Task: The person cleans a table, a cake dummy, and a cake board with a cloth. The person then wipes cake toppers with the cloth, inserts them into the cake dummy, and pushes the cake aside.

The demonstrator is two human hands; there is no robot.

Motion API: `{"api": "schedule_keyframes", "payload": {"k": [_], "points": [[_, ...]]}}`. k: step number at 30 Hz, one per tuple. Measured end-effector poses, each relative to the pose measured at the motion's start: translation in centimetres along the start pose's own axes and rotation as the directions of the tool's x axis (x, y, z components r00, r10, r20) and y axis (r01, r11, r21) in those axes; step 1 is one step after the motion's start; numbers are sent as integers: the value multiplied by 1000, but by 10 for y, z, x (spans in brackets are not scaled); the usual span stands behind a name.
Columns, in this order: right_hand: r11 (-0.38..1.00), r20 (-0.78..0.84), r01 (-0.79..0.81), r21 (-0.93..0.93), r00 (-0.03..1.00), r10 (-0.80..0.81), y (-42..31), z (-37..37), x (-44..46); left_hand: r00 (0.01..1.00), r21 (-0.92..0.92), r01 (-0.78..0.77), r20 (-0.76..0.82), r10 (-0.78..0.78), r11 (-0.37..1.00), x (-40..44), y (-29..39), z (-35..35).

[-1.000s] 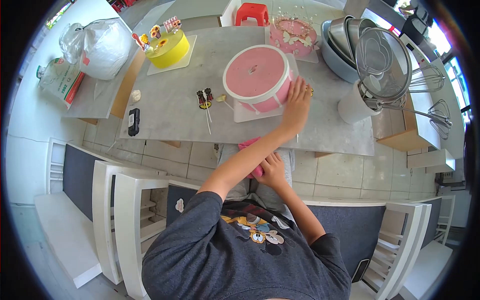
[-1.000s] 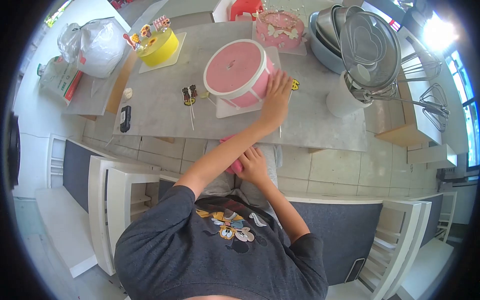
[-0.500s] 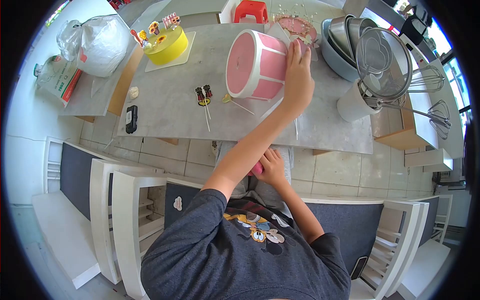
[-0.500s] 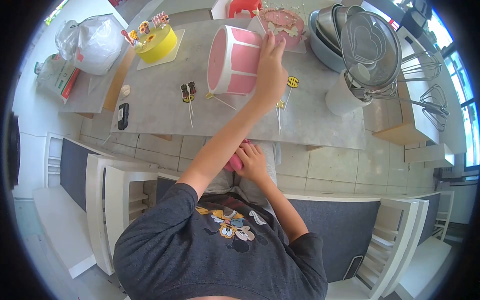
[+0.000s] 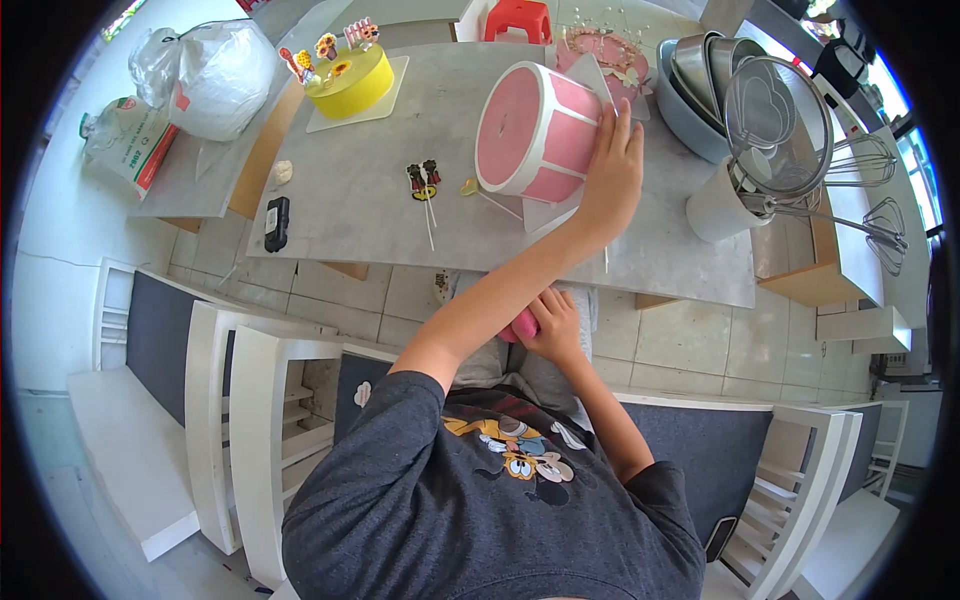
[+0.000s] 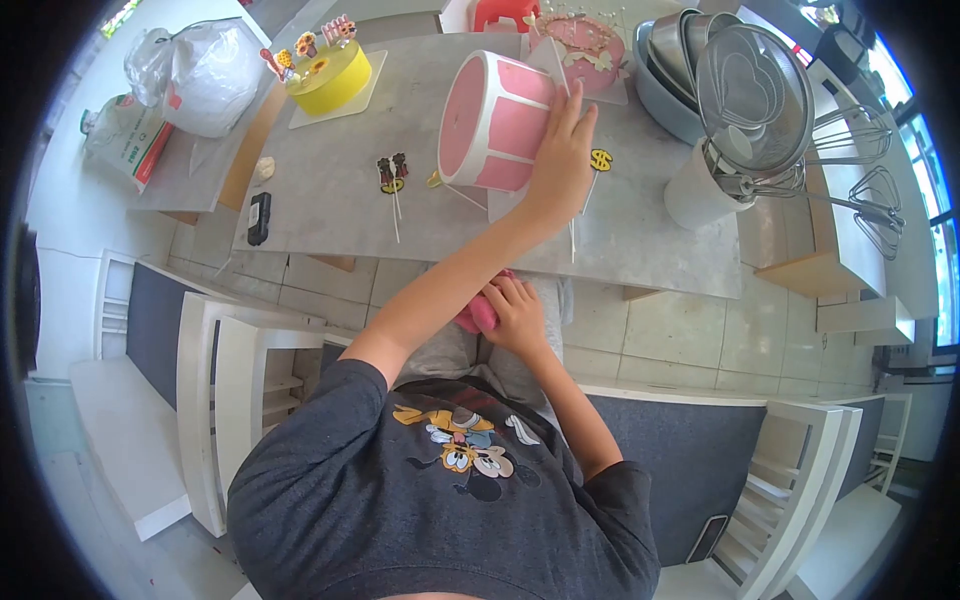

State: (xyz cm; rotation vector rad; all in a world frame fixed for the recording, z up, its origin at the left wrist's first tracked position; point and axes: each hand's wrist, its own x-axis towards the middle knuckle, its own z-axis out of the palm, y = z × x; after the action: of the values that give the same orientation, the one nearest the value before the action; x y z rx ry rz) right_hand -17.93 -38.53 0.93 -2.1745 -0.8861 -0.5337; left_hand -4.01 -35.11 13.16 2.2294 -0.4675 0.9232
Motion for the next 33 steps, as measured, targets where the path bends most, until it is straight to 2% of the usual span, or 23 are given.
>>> {"api": "schedule_keyframes", "payload": {"k": [1,3,4,9,13,15,16,18,19,20,21,22,23,24,26,27,28,29,30,31,32,33], "points": [[1000,-13,9,-6,1000,-9,0,0,0,1000,1,-3,0,3,1000,-2,-3,5],[1000,-20,15,-13,1000,-15,-1,0,-1,995,145,-32,97,18,989,-13,-13,22],[1000,-24,19,-19,1000,-20,0,0,-1,995,141,-36,92,23,989,-24,-22,30],[999,-46,23,-24,999,-24,1,1,0,983,385,-7,170,-63,923,-73,-69,45],[1000,-14,6,-10,1000,-6,-1,0,2,977,456,-75,210,-26,887,-85,-80,40],[1000,-10,7,-8,1000,-8,-1,2,2,940,345,-69,336,-55,936,-85,-78,36],[1000,-9,7,-14,1000,-7,0,2,1,940,343,-67,337,-56,937,-89,-83,40],[1000,6,-5,-10,1000,5,0,3,0,926,222,-24,372,-62,975,-95,-93,49],[1000,19,-14,-3,1000,14,0,3,-1,926,216,-26,374,-58,976,-94,-89,47],[1000,18,-17,-7,1000,17,-3,-1,4,947,124,33,312,-71,992,-89,-80,38],[996,-35,-18,-88,999,15,-8,-6,8,964,30,89,251,-93,996,-86,-72,28],[987,-83,-17,-162,997,3,-12,-6,13,963,36,95,248,-101,995,-81,-66,10],[987,-79,-12,-159,997,-1,-12,-5,12,876,-114,257,446,-182,960,-74,-58,-12],[991,-27,-12,-130,1000,9,-11,-3,9,745,-223,435,633,-210,873,-66,-51,-37],[995,23,-10,-97,1000,13,-10,-3,5,670,-161,626,612,-420,763,-55,-46,-102],[997,46,3,-81,999,1,-10,-3,3,735,-45,611,402,-546,790,-61,-67,-121],[998,68,15,-64,998,-11,-10,-3,2,776,35,611,171,-607,791,-60,-81,-146],[998,64,19,-56,998,-15,-9,-3,2,742,223,647,32,-669,729,-66,-113,-161],[999,73,-1,-49,997,5,-9,-2,2,784,471,575,-83,-615,669,-84,-163,-169],[999,84,-23,-40,996,26,-10,0,1,829,685,490,-174,-532,539,-105,-201,-171],[999,81,-19,-34,996,22,-12,0,1,829,690,489,-178,-530,534,-117,-211,-170],[999,77,-18,-38,997,21,-13,0,1,773,665,539,-146,-617,517,-124,-219,-170]]}}
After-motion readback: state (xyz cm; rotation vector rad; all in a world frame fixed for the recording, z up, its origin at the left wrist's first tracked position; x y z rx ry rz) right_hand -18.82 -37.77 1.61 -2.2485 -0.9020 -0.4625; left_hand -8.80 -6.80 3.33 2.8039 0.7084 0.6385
